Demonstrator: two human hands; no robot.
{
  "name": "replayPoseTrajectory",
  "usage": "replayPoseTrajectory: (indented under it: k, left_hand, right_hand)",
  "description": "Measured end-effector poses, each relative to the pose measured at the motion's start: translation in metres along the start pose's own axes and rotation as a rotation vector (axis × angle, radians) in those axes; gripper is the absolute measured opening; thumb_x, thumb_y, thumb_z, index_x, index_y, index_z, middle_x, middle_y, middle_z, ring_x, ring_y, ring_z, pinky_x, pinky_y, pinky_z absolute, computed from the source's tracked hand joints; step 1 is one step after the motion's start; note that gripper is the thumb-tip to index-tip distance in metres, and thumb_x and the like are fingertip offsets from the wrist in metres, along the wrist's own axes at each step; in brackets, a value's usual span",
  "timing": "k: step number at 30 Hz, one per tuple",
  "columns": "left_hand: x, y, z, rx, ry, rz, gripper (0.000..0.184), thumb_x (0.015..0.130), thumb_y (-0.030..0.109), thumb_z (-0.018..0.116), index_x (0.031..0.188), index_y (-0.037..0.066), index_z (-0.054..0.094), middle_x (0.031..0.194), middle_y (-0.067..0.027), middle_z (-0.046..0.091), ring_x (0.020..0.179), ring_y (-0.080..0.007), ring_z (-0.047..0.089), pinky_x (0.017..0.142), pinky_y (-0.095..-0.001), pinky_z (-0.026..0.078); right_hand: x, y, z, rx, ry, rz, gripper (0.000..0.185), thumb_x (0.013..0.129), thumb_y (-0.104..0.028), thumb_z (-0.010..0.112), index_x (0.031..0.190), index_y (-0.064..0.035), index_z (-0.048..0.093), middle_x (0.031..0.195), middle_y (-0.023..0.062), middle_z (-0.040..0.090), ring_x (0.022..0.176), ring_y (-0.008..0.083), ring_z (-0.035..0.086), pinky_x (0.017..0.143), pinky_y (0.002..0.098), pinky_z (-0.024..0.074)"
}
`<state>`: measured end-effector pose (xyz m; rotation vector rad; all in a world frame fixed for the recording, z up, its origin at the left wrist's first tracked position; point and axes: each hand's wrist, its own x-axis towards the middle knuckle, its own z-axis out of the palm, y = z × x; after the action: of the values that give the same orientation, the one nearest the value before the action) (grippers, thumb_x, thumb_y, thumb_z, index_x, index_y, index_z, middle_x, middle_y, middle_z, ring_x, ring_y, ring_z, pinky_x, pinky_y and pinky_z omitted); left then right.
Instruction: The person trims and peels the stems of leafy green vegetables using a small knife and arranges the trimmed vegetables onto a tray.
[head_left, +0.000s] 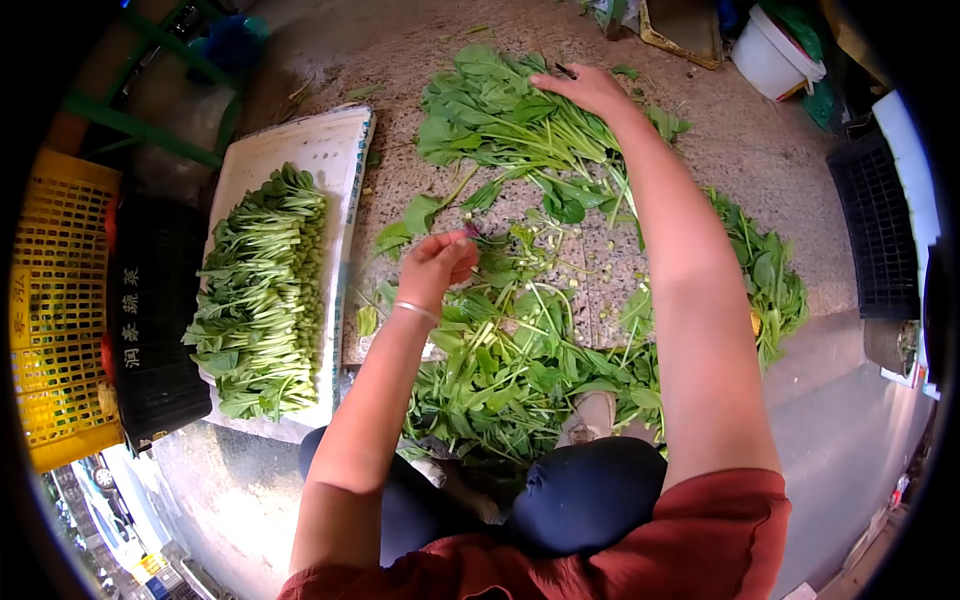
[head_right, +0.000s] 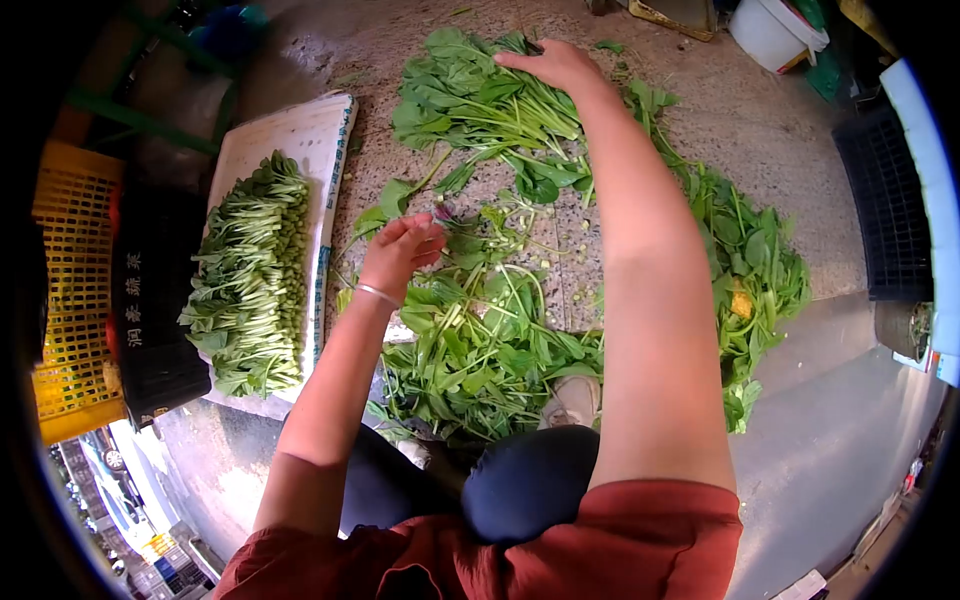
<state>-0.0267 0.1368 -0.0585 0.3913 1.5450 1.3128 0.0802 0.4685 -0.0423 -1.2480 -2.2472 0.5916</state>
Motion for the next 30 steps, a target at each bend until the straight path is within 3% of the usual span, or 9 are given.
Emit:
replayPoseTrajectory:
  k: [3,6,10,13,15,19,21,24,30]
  left_hand:
    - [0.035,0.006,0.016,-0.199,-0.063,-0.161,0.049,0.085,0.029,0.058,0.122,0.002,0.041,0.110,-0.0151,0.055,0.099,-0.0260,0.056,0.088,-0.0355,0.044]
    - [0.059,0.007,0.040,-0.400,-0.102,-0.233,0.068,0.082,0.040,0.060,0.132,0.006,0.028,0.122,-0.0179,0.044,0.110,-0.0302,0.047,0.094,-0.0390,0.039]
    - [0.080,0.006,0.063,-0.526,-0.073,-0.094,0.092,0.074,0.053,0.063,0.139,0.011,0.013,0.131,-0.0184,0.034,0.120,-0.0333,0.036,0.098,-0.0426,0.035]
    - [0.080,0.003,0.064,-0.553,-0.097,-0.120,0.084,0.075,0.048,0.065,0.136,0.009,0.021,0.127,-0.0145,0.039,0.117,-0.0303,0.038,0.096,-0.0427,0.037]
    - [0.073,0.002,0.064,-0.505,-0.011,-0.146,0.063,0.079,0.038,0.066,0.127,0.010,0.036,0.122,-0.0089,0.045,0.108,-0.0263,0.046,0.089,-0.0412,0.043]
    - [0.023,-0.005,0.063,-0.505,0.001,-0.136,0.041,0.083,0.034,0.061,0.118,0.016,0.047,0.112,-0.0026,0.052,0.092,-0.0223,0.054,0.079,-0.0369,0.048]
    - [-0.015,-0.004,0.064,-0.538,0.055,-0.168,0.040,0.084,0.034,0.060,0.117,0.016,0.048,0.111,-0.0019,0.053,0.094,-0.0216,0.054,0.077,-0.0359,0.048]
    - [-0.030,-0.017,0.057,-0.569,0.108,-0.194,0.037,0.085,0.034,0.058,0.113,0.012,0.051,0.107,-0.0044,0.054,0.092,-0.0201,0.053,0.077,-0.0357,0.050]
    - [-0.041,-0.018,0.051,-0.610,0.129,-0.223,0.051,0.079,0.031,0.066,0.118,0.005,0.046,0.118,-0.0167,0.043,0.104,-0.0288,0.047,0.084,-0.0396,0.049]
  right_hand:
    - [0.015,-0.013,0.006,0.031,-0.519,0.057,0.112,0.046,-0.079,0.061,0.122,0.0023,0.048,0.125,0.0235,0.045,0.115,0.0321,0.047,0.096,0.0401,0.0377]
    - [0.019,-0.007,0.039,-0.064,-0.631,0.114,0.114,0.049,-0.081,0.056,0.129,-0.0028,0.041,0.129,0.0220,0.042,0.121,0.0311,0.040,0.100,0.0390,0.0334]
    - [-0.014,-0.038,0.015,-0.074,-0.745,0.036,0.124,0.043,-0.081,0.060,0.129,0.0056,0.036,0.136,0.0222,0.032,0.124,0.0326,0.036,0.102,0.0378,0.0316]
    - [-0.032,-0.053,0.015,-0.108,-0.925,-0.029,0.124,0.047,-0.083,0.054,0.134,0.0018,0.029,0.138,0.0223,0.027,0.127,0.0319,0.031,0.104,0.0384,0.0279]
    - [-0.045,-0.060,0.015,-0.031,-0.933,-0.052,0.118,0.048,-0.080,0.058,0.128,0.0042,0.038,0.132,0.0228,0.037,0.121,0.0312,0.039,0.100,0.0364,0.0324]
    - [-0.085,-0.074,0.004,-0.012,-0.942,-0.137,0.102,0.052,-0.076,0.060,0.116,0.0035,0.052,0.122,0.0213,0.049,0.112,0.0300,0.048,0.094,0.0357,0.0384]
    - [-0.109,-0.086,-0.003,0.094,-1.109,-0.183,0.096,0.056,-0.073,0.060,0.111,0.0053,0.055,0.115,0.0213,0.054,0.106,0.0317,0.053,0.089,0.0363,0.0416]
    - [-0.132,-0.090,0.019,-0.056,-0.972,-0.203,0.102,0.052,-0.081,0.053,0.096,0.0106,0.061,0.103,0.0237,0.058,0.092,0.0302,0.059,0.080,0.0373,0.0446]
    - [-0.147,-0.086,-0.007,0.187,-0.872,-0.183,0.108,0.049,-0.078,0.061,0.115,0.0063,0.051,0.113,0.0233,0.054,0.105,0.0304,0.054,0.090,0.0365,0.0419]
